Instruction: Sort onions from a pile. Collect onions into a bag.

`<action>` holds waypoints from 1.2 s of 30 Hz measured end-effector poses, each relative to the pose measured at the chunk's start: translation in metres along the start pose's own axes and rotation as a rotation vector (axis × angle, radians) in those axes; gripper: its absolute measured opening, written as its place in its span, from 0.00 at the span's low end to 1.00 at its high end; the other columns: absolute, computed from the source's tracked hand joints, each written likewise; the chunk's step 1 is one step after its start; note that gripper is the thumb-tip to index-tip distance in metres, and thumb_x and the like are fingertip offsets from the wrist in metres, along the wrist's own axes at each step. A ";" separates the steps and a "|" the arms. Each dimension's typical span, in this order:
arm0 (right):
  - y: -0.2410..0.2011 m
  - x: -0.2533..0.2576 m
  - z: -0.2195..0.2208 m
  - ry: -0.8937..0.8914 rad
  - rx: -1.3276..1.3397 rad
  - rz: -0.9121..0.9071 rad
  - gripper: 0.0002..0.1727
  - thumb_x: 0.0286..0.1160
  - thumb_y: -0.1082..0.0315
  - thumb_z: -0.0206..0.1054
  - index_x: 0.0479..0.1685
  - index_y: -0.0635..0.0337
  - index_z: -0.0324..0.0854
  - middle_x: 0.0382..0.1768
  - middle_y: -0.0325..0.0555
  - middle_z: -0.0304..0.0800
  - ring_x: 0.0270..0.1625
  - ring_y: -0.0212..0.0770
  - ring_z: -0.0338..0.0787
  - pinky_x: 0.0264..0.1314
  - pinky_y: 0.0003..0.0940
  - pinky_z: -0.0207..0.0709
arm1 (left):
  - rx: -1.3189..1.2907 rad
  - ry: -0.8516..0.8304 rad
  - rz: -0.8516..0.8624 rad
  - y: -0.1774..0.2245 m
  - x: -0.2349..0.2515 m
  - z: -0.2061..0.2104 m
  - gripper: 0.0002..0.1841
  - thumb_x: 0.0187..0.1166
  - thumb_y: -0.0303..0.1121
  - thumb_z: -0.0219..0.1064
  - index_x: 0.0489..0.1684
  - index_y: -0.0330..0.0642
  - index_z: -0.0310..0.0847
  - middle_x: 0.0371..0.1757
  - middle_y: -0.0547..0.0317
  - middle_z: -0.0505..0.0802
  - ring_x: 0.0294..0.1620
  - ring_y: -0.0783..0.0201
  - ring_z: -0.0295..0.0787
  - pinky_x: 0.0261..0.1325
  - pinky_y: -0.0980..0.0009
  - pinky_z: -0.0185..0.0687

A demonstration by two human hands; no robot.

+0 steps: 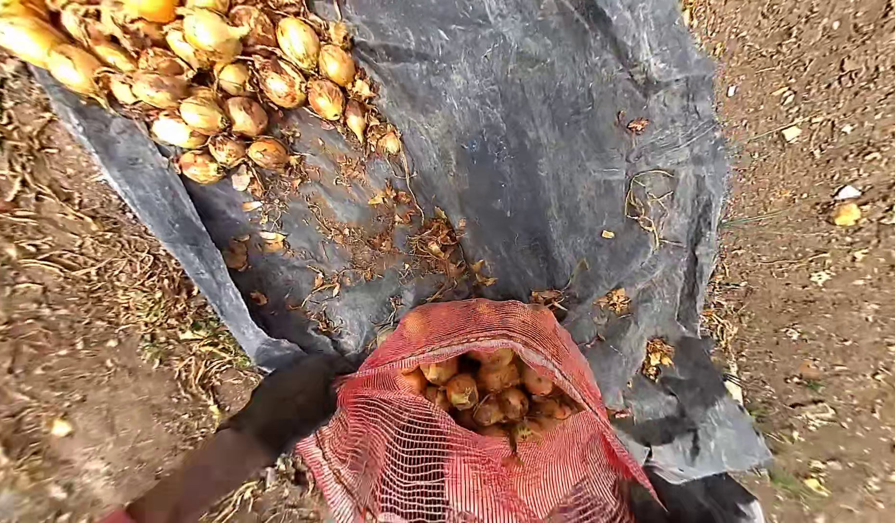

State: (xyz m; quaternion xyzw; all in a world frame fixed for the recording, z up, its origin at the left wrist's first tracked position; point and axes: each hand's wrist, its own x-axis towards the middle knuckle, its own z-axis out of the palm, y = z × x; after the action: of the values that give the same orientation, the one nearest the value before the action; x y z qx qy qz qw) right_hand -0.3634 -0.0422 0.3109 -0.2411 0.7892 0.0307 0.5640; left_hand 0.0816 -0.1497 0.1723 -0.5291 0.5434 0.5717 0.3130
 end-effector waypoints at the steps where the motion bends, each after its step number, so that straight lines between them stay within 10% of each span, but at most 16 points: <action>1: -0.002 -0.004 0.002 0.007 0.000 -0.010 0.19 0.83 0.56 0.65 0.55 0.65 0.86 0.43 0.44 0.93 0.44 0.34 0.92 0.50 0.38 0.88 | -0.023 0.045 -0.015 -0.015 0.012 0.009 0.14 0.79 0.30 0.65 0.59 0.42 0.89 0.56 0.40 0.93 0.60 0.40 0.89 0.65 0.38 0.80; 6: 0.026 0.003 0.009 0.000 -0.025 -0.102 0.17 0.83 0.58 0.65 0.54 0.63 0.87 0.41 0.49 0.94 0.45 0.42 0.94 0.53 0.49 0.88 | -0.577 0.543 -0.076 -0.038 0.029 0.027 0.08 0.84 0.25 0.63 0.52 0.30 0.84 0.45 0.39 0.91 0.46 0.47 0.89 0.54 0.45 0.84; 10: 0.048 0.005 0.010 0.097 0.004 -0.174 0.16 0.80 0.57 0.67 0.53 0.59 0.87 0.39 0.45 0.94 0.42 0.38 0.94 0.49 0.44 0.90 | -0.669 0.605 -0.077 -0.012 0.032 0.026 0.11 0.87 0.30 0.62 0.57 0.32 0.83 0.47 0.39 0.91 0.46 0.48 0.89 0.53 0.45 0.84; 15: 0.065 0.009 -0.010 0.209 0.019 -0.169 0.15 0.81 0.59 0.64 0.55 0.60 0.85 0.40 0.47 0.94 0.34 0.42 0.95 0.32 0.45 0.92 | -0.001 0.228 -0.051 -0.004 0.022 -0.004 0.17 0.74 0.35 0.73 0.61 0.46 0.89 0.56 0.47 0.93 0.57 0.46 0.91 0.60 0.41 0.84; 18: 0.052 0.012 0.017 0.219 0.227 -0.071 0.18 0.84 0.63 0.62 0.67 0.61 0.80 0.41 0.49 0.93 0.28 0.45 0.93 0.25 0.44 0.91 | 0.221 0.663 -0.139 -0.017 0.031 -0.030 0.13 0.73 0.38 0.74 0.52 0.48 0.91 0.55 0.40 0.90 0.53 0.31 0.89 0.44 0.25 0.80; 20: 0.047 0.018 0.040 0.253 0.340 -0.041 0.25 0.84 0.65 0.60 0.80 0.56 0.72 0.45 0.52 0.92 0.26 0.47 0.92 0.22 0.45 0.89 | -0.013 0.927 -0.130 -0.019 0.068 -0.034 0.17 0.74 0.35 0.74 0.60 0.43 0.88 0.64 0.35 0.88 0.63 0.30 0.85 0.56 0.23 0.76; 23: 0.058 0.023 0.060 0.360 0.438 -0.061 0.24 0.84 0.65 0.60 0.78 0.59 0.74 0.44 0.54 0.92 0.26 0.48 0.91 0.22 0.46 0.89 | -0.879 1.104 -0.122 0.003 0.149 -0.016 0.21 0.77 0.27 0.67 0.70 0.35 0.81 0.67 0.43 0.88 0.67 0.54 0.86 0.72 0.53 0.81; 27: 0.085 0.030 0.057 0.554 0.233 -0.207 0.24 0.90 0.56 0.55 0.70 0.65 0.81 0.49 0.47 0.94 0.40 0.39 0.96 0.39 0.40 0.94 | -1.663 0.840 0.253 0.067 0.200 0.001 0.21 0.91 0.43 0.39 0.58 0.45 0.78 0.50 0.57 0.90 0.53 0.62 0.88 0.57 0.52 0.87; 31: 0.080 0.079 0.021 0.657 0.019 -0.474 0.29 0.92 0.50 0.48 0.77 0.60 0.78 0.79 0.48 0.79 0.82 0.39 0.78 0.83 0.41 0.75 | -1.920 0.162 0.712 0.066 0.163 0.004 0.39 0.84 0.63 0.18 0.28 0.53 0.76 0.21 0.64 0.81 0.29 0.61 0.82 0.48 0.52 0.85; 33: 0.035 0.119 0.019 0.646 0.124 -0.592 0.25 0.92 0.55 0.48 0.72 0.58 0.82 0.75 0.46 0.83 0.77 0.35 0.82 0.77 0.37 0.79 | -1.748 0.089 0.700 0.062 0.113 0.022 0.36 0.86 0.62 0.26 0.25 0.53 0.77 0.17 0.66 0.78 0.22 0.64 0.79 0.38 0.57 0.86; 36: -0.056 0.177 0.044 0.532 0.330 -0.748 0.19 0.91 0.62 0.52 0.49 0.65 0.88 0.44 0.48 0.95 0.48 0.37 0.93 0.58 0.41 0.86 | -1.536 0.076 0.658 0.060 0.062 0.057 0.32 0.82 0.67 0.44 0.22 0.55 0.83 0.17 0.69 0.81 0.21 0.67 0.81 0.38 0.62 0.86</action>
State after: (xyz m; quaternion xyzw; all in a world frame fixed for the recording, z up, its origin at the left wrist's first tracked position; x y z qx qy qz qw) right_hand -0.3455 -0.1386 0.1475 -0.4149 0.7597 -0.3622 0.3458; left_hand -0.0048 -0.1213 0.1222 -0.4287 0.1397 0.8269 -0.3360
